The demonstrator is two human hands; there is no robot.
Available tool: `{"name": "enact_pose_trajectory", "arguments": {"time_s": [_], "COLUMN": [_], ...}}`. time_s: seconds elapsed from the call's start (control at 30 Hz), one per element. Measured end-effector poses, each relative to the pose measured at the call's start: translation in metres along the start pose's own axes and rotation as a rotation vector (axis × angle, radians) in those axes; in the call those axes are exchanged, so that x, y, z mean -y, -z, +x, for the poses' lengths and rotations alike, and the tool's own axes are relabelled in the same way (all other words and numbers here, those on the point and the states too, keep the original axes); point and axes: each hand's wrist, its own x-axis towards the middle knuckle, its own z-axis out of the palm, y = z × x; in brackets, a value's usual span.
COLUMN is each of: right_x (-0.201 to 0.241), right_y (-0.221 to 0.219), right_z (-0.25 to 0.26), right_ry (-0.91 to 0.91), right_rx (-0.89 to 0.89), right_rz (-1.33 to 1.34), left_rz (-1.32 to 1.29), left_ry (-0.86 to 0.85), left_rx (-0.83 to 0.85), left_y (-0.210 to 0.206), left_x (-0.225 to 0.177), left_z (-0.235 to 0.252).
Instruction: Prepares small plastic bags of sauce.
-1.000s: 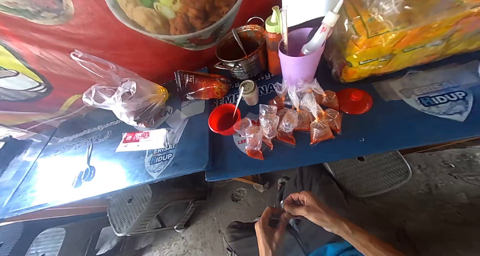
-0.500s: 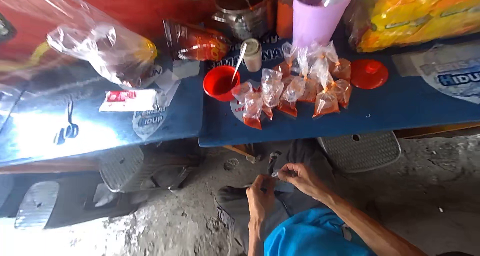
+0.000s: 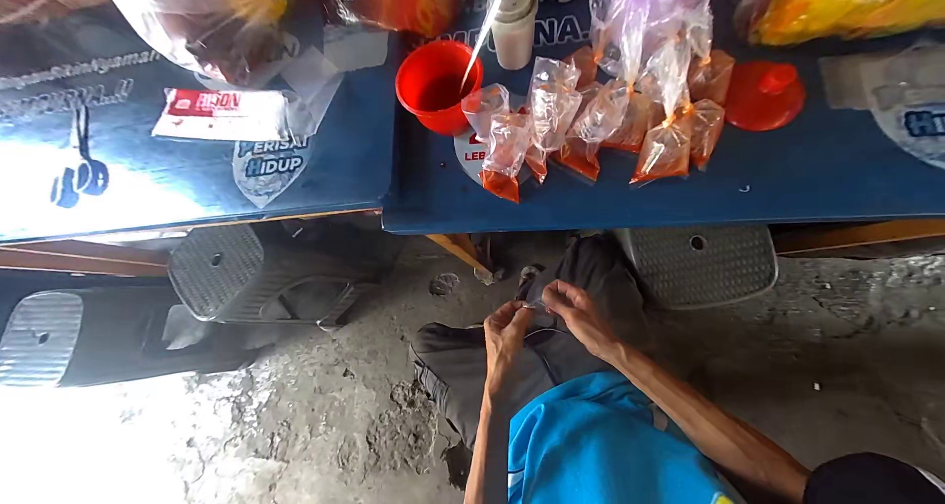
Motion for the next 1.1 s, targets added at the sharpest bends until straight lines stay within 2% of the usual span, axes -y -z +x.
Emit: {"name": "enact_pose_trajectory", "arguments": {"time_s": [0.1, 0.2, 0.3, 0.4, 0.53, 0.6, 0.83, 1.0, 1.1], "right_x": [-0.013, -0.008, -0.009, -0.010, -0.012, -0.012, -0.009, -0.009, -0.010], "right_y": [-0.003, -0.004, -0.003, -0.005, -0.007, -0.008, -0.006, -0.002, 0.005], "right_z": [0.006, 0.013, 0.018, 0.020, 0.023, 0.022, 0.020, 0.023, 0.021], "right_ry": [0.058, -0.022, -0.035, -0.024, -0.025, -0.045, -0.049, -0.131, -0.139], "right_rx": [-0.001, -0.006, 0.005, 0.016, 0.043, 0.032, 0.036, 0.062, 0.060], "right_rz": [-0.039, -0.006, -0.024, -0.057, -0.045, -0.030, -0.030, 0.006, -0.024], "left_rz": [-0.419, -0.550, -0.459, -0.412, -0.648, -0.741, -0.634, -0.742, -0.779], "left_ry": [0.312, 0.412, 0.385, 0.335, 0.244, 0.219, 0.292, 0.248, 0.181], "left_rx": [0.056, 0.204, 0.336, 0.341, 0.308, 0.364, 0.356, 0.479, 0.450], "left_y": [-0.002, 0.001, 0.009, 0.013, 0.010, 0.007, 0.005, 0.006, 0.006], "left_x": [-0.003, 0.001, 0.008, 0.007, 0.017, 0.021, 0.015, 0.028, 0.032], "left_z": [0.003, 0.003, 0.007, 0.006, 0.002, 0.003, -0.004, -0.002, 0.000]}}
